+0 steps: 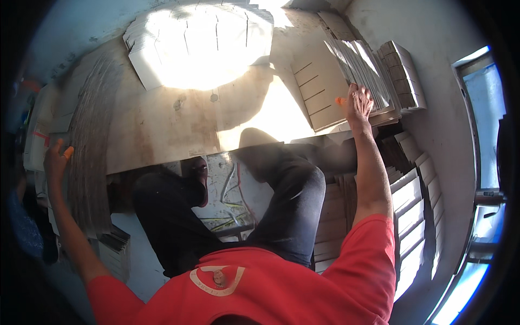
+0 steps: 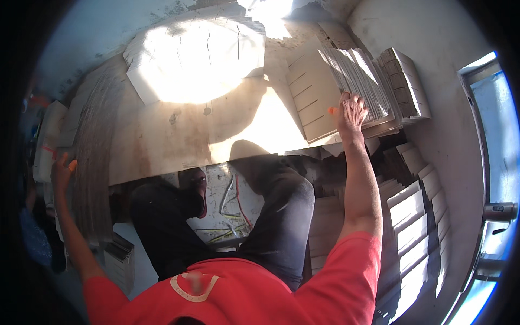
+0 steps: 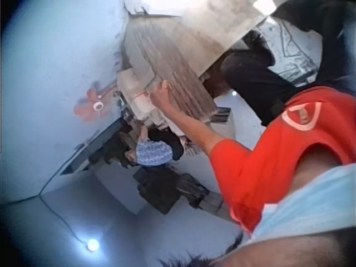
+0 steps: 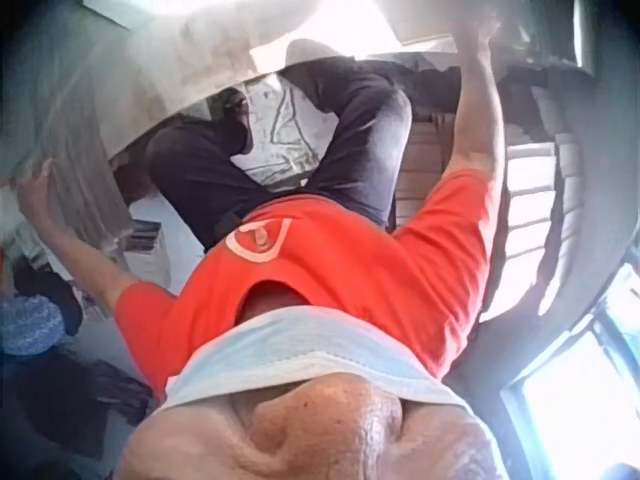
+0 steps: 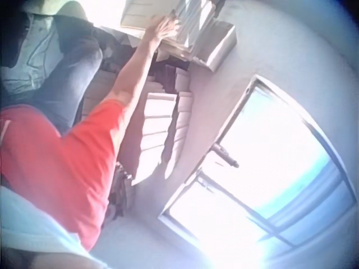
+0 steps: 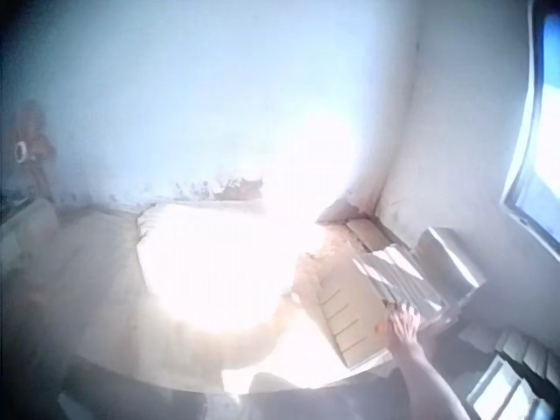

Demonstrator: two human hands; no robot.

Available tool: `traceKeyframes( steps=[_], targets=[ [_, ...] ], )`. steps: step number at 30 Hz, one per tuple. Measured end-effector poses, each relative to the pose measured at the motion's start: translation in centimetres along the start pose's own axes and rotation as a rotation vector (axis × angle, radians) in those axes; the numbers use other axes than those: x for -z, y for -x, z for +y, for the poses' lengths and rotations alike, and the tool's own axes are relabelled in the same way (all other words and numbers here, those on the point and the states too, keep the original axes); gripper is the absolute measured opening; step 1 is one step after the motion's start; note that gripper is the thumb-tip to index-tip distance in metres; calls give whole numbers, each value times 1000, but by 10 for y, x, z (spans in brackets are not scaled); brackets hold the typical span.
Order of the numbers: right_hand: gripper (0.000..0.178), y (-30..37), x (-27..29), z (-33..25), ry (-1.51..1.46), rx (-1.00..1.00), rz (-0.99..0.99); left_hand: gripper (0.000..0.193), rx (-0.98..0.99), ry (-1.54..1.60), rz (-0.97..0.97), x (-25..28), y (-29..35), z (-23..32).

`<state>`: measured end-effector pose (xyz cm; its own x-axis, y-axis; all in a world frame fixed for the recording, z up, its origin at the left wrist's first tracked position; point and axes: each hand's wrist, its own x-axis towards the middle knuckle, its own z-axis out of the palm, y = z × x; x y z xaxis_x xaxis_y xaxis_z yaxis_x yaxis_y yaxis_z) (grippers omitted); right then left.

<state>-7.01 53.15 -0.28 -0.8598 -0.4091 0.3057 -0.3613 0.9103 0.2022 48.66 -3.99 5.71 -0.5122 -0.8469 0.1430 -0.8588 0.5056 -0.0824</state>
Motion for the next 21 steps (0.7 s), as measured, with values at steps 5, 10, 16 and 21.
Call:
traceKeyframes(
  steps=[5, 10, 16, 21],
  targets=[
    [37, -11, -7, 14, -140, 6, 49, 41, -206, 101, 167, -8, 15, 55],
    [36, -11, 7, 12, -256, -82, 109, 34, -379, 186, 246, -12, 25, 112],
    [28, -6, 79, -58, -700, -34, 530, 33, -528, 486, 216, -11, 6, 216],
    [42, -2, 96, -129, -970, -1, 713, 42, -727, 692, 287, -48, -53, 336]
  ],
)
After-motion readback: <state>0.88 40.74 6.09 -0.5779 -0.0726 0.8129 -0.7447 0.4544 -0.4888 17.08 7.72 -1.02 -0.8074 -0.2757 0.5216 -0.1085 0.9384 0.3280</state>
